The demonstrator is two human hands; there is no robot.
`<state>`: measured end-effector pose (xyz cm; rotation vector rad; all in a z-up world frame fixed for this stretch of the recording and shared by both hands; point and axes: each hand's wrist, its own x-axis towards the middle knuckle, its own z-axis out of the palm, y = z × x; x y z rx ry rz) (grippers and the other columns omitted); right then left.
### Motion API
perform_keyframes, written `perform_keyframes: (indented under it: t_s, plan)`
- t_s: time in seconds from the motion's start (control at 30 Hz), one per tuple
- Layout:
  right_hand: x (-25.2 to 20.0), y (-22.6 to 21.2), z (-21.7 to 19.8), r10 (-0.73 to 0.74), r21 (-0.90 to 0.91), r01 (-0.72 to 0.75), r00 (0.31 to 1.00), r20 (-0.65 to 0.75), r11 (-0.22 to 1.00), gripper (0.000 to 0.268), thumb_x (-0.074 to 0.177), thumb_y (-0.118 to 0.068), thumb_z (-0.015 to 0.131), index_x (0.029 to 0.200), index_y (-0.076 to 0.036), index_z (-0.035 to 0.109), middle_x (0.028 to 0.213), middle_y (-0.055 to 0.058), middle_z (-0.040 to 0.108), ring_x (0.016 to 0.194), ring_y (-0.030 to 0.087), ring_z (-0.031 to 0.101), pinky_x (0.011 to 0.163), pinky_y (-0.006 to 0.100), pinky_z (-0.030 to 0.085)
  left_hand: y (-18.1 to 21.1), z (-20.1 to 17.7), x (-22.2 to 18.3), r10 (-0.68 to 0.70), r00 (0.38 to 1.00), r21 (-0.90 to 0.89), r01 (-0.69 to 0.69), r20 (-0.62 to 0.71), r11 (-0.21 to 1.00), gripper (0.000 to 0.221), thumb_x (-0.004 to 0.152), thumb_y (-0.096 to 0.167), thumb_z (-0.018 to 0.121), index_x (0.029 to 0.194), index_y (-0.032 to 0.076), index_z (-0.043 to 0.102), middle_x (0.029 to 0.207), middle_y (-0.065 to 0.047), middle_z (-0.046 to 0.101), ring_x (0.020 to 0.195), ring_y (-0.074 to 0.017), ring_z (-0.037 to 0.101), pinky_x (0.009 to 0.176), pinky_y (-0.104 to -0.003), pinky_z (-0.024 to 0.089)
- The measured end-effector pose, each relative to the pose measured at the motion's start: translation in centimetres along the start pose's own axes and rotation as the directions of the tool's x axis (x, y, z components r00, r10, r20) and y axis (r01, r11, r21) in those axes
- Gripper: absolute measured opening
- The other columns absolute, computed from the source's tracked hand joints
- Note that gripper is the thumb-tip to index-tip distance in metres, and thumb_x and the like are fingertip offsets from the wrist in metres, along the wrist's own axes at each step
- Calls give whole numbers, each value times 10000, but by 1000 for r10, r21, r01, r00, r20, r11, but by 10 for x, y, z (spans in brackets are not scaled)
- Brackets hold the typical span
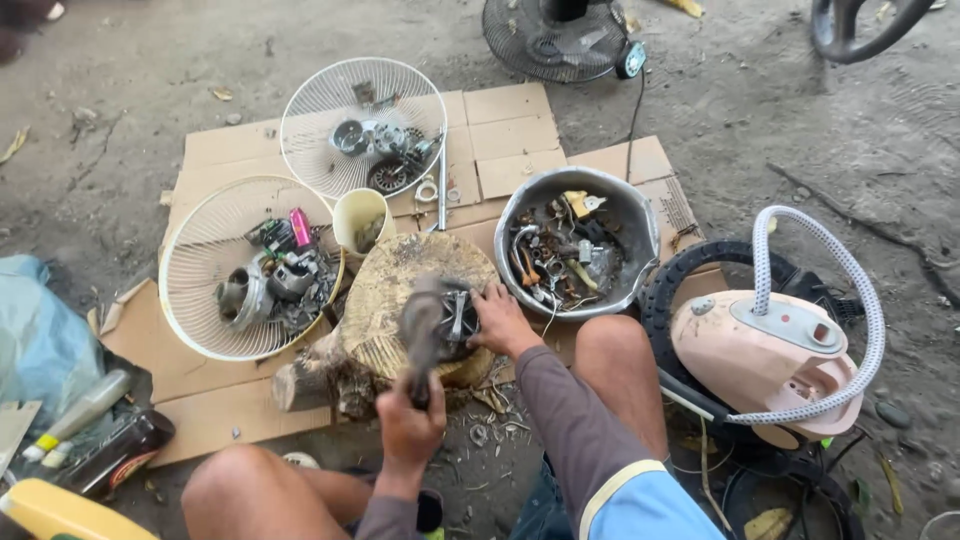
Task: Dismantle a mechanical component using a hammer and a punch tool on a wooden block
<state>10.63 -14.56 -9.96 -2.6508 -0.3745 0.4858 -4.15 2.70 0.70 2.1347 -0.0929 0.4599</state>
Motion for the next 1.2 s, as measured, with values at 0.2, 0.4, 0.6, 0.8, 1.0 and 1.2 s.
perform_keyframes:
  t_s: [0.2, 0.4, 0.6, 0.8, 1.0, 1.2]
  plan:
    - [4, 15, 18, -33, 25, 36, 994, -108, 999, 1043, 616, -291, 986, 1472, -12, 461, 1383, 240, 461, 1236, 426, 425, 1038, 535, 396, 15, 0, 0, -409, 900, 149, 389, 148, 909, 178, 897, 218, 681, 951, 53, 719, 681, -60, 780, 475, -190, 684, 442, -345, 511]
    - [-9, -11, -17, 135, 108, -151, 980, 143, 983, 1112, 752, -246, 915, 1626, -116, 240, 1670, 214, 153, 1496, 410, 193, 1251, 570, 169, 109, -56, 57, 321, 941, -139, -334, -111, 932, 111, 847, 109, 700, 918, 25, 712, 709, -44, 711, 420, -107, 506, 437, -252, 411]
    - [-7, -6, -13, 108, 100, -119, 989, 105, 988, 1107, 729, -236, 936, 1614, -109, 282, 1655, 231, 173, 1503, 440, 182, 1262, 550, 169, 132, -32, 60, 291, 864, -483, -477, -412, 734, 74, 994, 186, 512, 1014, 118, 487, 917, -74, 668, 609, -113, 558, 555, -237, 502]
    - [0, -3, -5, 75, 146, -70, 997, -29, 987, 1038, 686, -92, 908, 1565, -185, 364, 1281, 143, 427, 1152, 322, 469, 1135, 539, 414, -68, 34, -49, -663, 625, 160, 666, 412, 728, 199, 1016, 162, 523, 1078, 47, 673, 768, -58, 733, 498, -154, 600, 408, -264, 533]
    - [3, 4, 7, 89, 86, -91, 996, 32, 992, 982, 694, -279, 959, 1505, -72, 447, 1515, 215, 368, 1317, 382, 397, 1157, 554, 345, 5, 8, -14, -350, 902, 120, 329, 254, 937, 176, 968, 217, 649, 915, 68, 727, 619, 16, 694, 402, -113, 522, 328, -288, 364]
    - [-8, 16, -12, 126, 42, -129, 990, 65, 991, 1121, 670, -206, 975, 1598, -174, 347, 1530, 199, 367, 1425, 389, 341, 1179, 553, 334, 99, -45, 36, 28, 1000, -137, -29, -9, 990, 161, 899, 179, 676, 809, 47, 700, 484, -4, 645, 299, -109, 505, 287, -253, 420]
